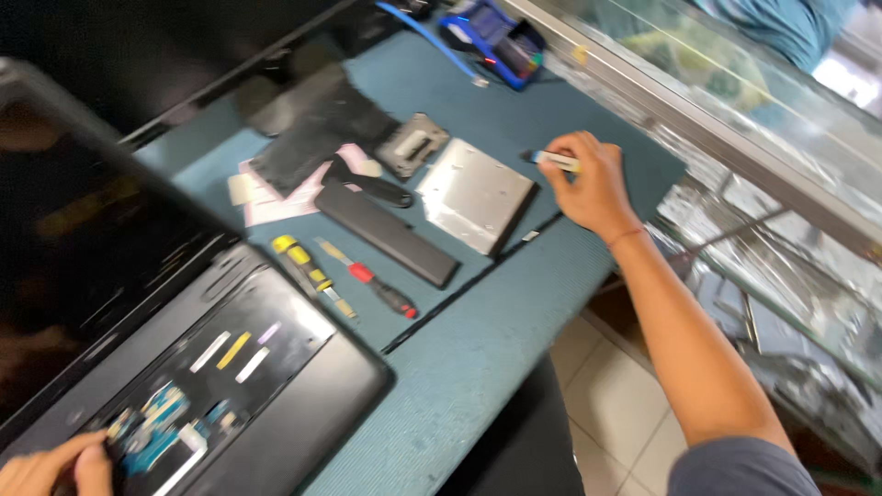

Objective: The person opens a laptop and uses a screwdriver and a prying tool to remove the keyboard cover and the keyboard itself. They then proceed to unscrew and remove internal components, including a small circuit board and a fan, placing the removed parts on the workbench.

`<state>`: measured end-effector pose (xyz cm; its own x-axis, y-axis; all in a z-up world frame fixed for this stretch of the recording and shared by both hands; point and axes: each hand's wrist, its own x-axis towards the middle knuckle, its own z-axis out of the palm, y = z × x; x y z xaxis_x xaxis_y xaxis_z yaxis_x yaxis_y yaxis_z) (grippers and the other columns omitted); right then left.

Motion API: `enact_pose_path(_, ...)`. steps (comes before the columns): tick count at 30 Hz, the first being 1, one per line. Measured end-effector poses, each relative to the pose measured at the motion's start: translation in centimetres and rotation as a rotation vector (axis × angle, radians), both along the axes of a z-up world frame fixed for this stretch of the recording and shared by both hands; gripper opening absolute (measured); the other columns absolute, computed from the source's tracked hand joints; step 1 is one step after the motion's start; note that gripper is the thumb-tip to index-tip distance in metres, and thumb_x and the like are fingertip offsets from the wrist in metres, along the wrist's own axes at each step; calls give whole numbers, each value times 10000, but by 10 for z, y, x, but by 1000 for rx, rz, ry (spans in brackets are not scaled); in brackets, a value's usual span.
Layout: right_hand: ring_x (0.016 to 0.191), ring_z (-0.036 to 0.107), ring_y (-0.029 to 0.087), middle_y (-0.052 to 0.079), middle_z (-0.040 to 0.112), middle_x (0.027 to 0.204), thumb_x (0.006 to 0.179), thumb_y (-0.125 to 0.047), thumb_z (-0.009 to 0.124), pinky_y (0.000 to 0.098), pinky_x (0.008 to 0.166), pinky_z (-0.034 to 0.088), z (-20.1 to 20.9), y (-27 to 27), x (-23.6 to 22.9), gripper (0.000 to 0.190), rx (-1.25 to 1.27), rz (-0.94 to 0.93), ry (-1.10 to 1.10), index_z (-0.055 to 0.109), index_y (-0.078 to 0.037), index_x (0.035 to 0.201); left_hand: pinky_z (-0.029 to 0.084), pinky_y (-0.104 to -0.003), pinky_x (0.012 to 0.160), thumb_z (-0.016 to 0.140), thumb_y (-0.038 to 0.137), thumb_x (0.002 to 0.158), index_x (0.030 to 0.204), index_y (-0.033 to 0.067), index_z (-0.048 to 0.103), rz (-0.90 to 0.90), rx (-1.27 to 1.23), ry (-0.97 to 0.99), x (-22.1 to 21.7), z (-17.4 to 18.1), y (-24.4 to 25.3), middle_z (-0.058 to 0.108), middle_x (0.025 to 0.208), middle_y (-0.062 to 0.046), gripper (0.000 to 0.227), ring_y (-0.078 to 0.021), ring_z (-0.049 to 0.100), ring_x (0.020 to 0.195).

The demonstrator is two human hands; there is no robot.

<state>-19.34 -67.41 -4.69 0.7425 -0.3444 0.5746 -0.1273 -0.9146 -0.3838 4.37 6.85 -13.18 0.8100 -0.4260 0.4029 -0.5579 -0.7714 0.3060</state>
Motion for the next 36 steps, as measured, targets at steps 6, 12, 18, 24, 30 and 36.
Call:
enact_pose_path(6, 844, 651, 389, 146, 694, 1003, 1084, -191, 740, 496, 736, 477, -12, -19, 4, 191, -109, -217, -51, 648, -52, 1177, 415, -390, 825, 703, 84, 1029, 1020, 161, 793, -115, -15, -143, -36, 94, -64, 651, 805, -13, 118, -243, 578, 783)
enact_pose_path(12, 707, 647, 343, 105, 704, 930, 1134, -275, 607, 461, 616, 458, 56, 84, 88, 207, -66, -41, 143, 600, -120, 1271, 425, -372, 817, 698, 104, 966, 977, 168, 790, -143, -66, -110, -40, 111, -73, 650, 744, 29, 113, -211, 567, 752)
enact_pose_path(18, 779, 673, 457, 153, 739, 798, 1058, -344, 570, 534, 653, 461, 71, 247, 187, 202, -33, 262, 259, 693, -184, 1052, 426, -377, 757, 685, 66, 901, 919, 166, 767, -193, -123, -114, -35, 112, -73, 673, 754, 42, 130, -208, 571, 730)
enact_pose_path(24, 738, 708, 495, 216, 686, 679, 1031, -539, 624, 589, 701, 521, 25, 281, 192, 414, -114, 214, 426, 584, -128, 998, 494, -360, 728, 729, 178, 920, 877, 158, 767, -241, -211, -202, -30, 114, -73, 587, 627, -21, 60, -235, 603, 660)
enact_pose_path(30, 744, 718, 375, 44, 696, 679, 935, -443, 761, 487, 702, 538, 46, 270, 181, 408, 161, 125, 588, 491, -140, 973, 483, -353, 722, 725, 147, 930, 866, 142, 777, -215, -233, -199, -32, 115, -75, 557, 601, -20, 83, -232, 586, 644)
enact_pose_path(36, 810, 691, 540, 304, 688, 776, 895, -284, 745, 613, 681, 510, 84, 284, 169, 397, 41, 323, 724, 527, 9, 1051, 480, -335, 727, 726, 166, 944, 888, 155, 789, -211, -224, -182, -32, 113, -75, 564, 610, -5, 85, -210, 586, 657)
